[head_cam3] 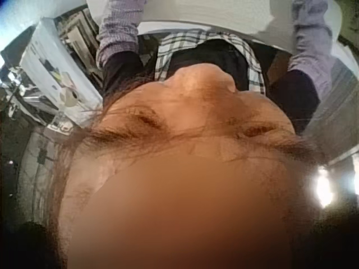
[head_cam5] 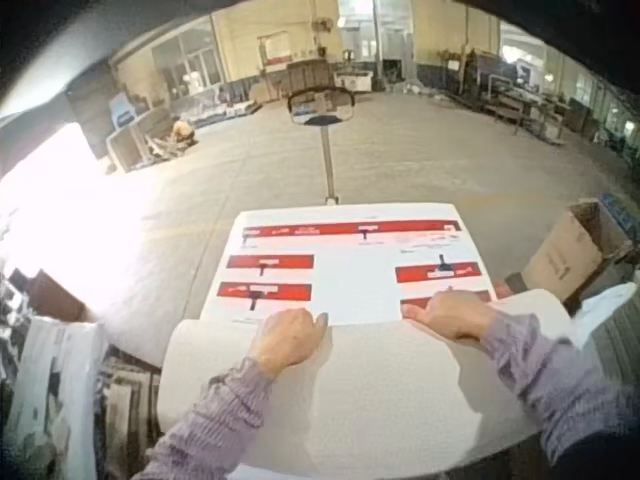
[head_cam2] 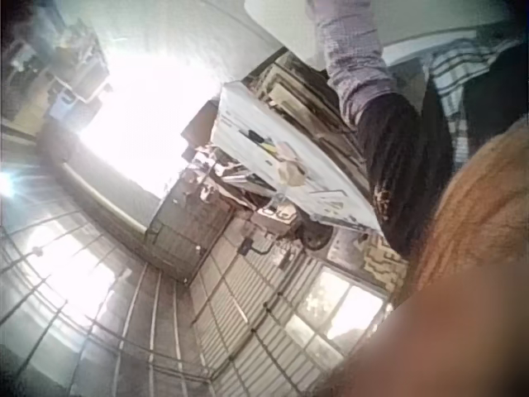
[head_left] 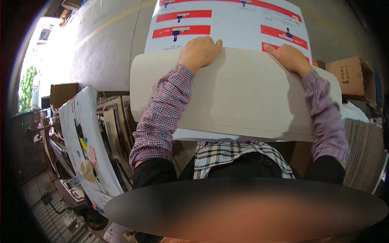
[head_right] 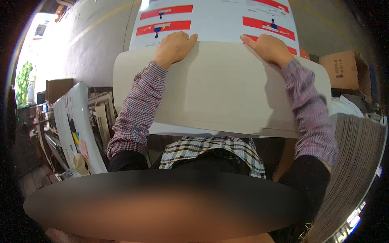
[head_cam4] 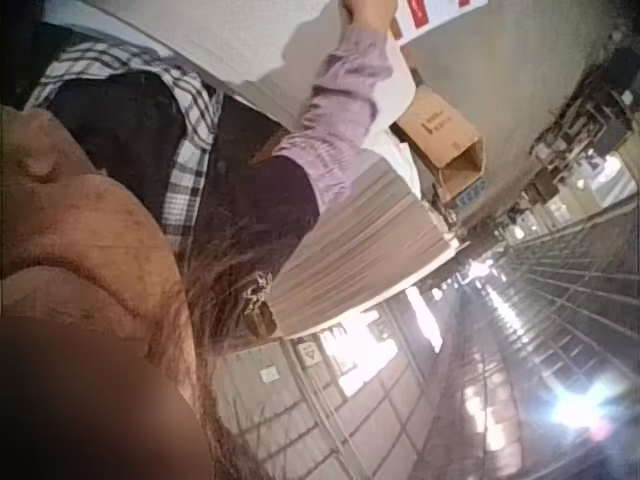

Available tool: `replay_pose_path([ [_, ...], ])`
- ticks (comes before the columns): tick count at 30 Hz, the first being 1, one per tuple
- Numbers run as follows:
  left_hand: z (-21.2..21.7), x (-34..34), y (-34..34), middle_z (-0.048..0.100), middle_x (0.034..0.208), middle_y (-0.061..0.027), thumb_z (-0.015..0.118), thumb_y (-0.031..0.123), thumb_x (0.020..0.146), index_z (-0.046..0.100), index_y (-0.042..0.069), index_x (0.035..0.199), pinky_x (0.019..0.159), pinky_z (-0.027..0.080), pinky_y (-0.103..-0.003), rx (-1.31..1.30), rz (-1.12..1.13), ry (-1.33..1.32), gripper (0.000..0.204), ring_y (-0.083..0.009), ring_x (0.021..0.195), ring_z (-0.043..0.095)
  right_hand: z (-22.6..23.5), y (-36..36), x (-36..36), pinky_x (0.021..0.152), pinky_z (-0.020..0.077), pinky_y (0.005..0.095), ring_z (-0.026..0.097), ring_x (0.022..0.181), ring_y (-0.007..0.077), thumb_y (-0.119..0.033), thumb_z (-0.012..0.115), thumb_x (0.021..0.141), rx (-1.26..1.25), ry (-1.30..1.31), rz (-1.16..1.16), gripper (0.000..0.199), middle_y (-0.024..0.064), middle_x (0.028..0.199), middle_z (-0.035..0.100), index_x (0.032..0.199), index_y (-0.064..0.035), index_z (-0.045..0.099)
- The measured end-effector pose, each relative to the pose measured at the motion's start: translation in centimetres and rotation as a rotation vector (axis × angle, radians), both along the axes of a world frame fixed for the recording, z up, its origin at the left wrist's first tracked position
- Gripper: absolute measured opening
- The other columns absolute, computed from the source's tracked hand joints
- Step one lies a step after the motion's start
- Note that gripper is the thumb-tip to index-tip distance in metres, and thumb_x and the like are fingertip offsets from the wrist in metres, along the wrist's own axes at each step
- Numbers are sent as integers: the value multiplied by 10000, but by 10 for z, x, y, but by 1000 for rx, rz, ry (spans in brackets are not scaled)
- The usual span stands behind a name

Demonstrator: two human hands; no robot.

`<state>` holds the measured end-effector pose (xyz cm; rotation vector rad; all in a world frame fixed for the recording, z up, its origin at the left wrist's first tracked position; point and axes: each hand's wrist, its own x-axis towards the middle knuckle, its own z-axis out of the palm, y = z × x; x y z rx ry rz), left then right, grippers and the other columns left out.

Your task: Stacking large printed sheets of paper or cardboard onto a pile.

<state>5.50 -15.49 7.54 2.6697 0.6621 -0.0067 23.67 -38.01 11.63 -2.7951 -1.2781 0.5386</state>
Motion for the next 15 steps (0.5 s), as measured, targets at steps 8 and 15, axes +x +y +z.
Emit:
replay_pose_path([
  [8,-2,4,-19,652,735,-180,331,333,941,653,7,717,829,374,-452,210,115,-29,510,-330,707,611,-34,3,5,553,388,438,541,576,346,-543,410,911,350,-243,-2,622,176,580,539,604,-17,538],
  [15,5,-71,93,645,1011,-182,351,430,927,636,50,959,877,448,-447,-10,55,192,475,-388,968,593,-14,-111,31,756,459,376,603,884,320,-384,476,911,355,-143,-172,360,150,955,644,879,-78,662],
])
